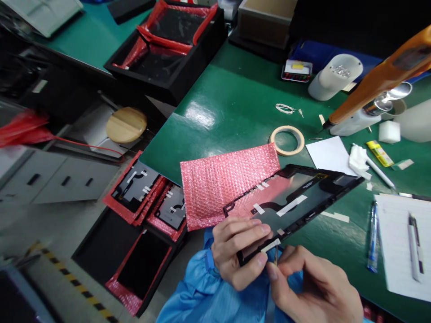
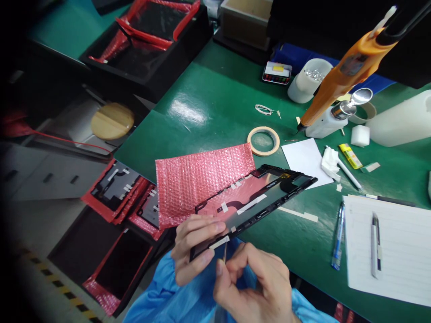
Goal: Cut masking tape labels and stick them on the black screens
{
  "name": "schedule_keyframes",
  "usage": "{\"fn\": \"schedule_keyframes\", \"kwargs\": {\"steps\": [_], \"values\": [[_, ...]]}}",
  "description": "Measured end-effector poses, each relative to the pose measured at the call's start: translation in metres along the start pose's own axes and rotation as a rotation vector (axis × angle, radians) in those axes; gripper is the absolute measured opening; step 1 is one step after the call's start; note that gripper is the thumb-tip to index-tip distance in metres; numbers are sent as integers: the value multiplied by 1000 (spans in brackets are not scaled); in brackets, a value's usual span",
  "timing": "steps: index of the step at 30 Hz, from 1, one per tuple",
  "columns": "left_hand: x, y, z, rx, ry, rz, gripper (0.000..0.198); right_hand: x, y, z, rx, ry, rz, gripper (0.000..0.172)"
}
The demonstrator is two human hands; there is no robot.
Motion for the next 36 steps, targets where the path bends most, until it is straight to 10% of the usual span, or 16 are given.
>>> {"fn": "schedule_keyframes", "kwargs": {"steps": [20, 36], "values": [[14, -8, 1, 33, 41, 177, 10, 8, -6, -2, 26, 110, 96, 31], [6, -1, 0, 85, 98, 86, 18, 4, -9, -4, 32, 132, 162, 33]]}}
Point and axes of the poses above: each hand's wrist, its own x-axis towards the middle knuckle, its own y-axis out of the palm, z = x × y, the point moved 6 cm from there along x, towards the middle knuckle, and after that the axes turned 1 degree about -z, right-handed, at the moved point
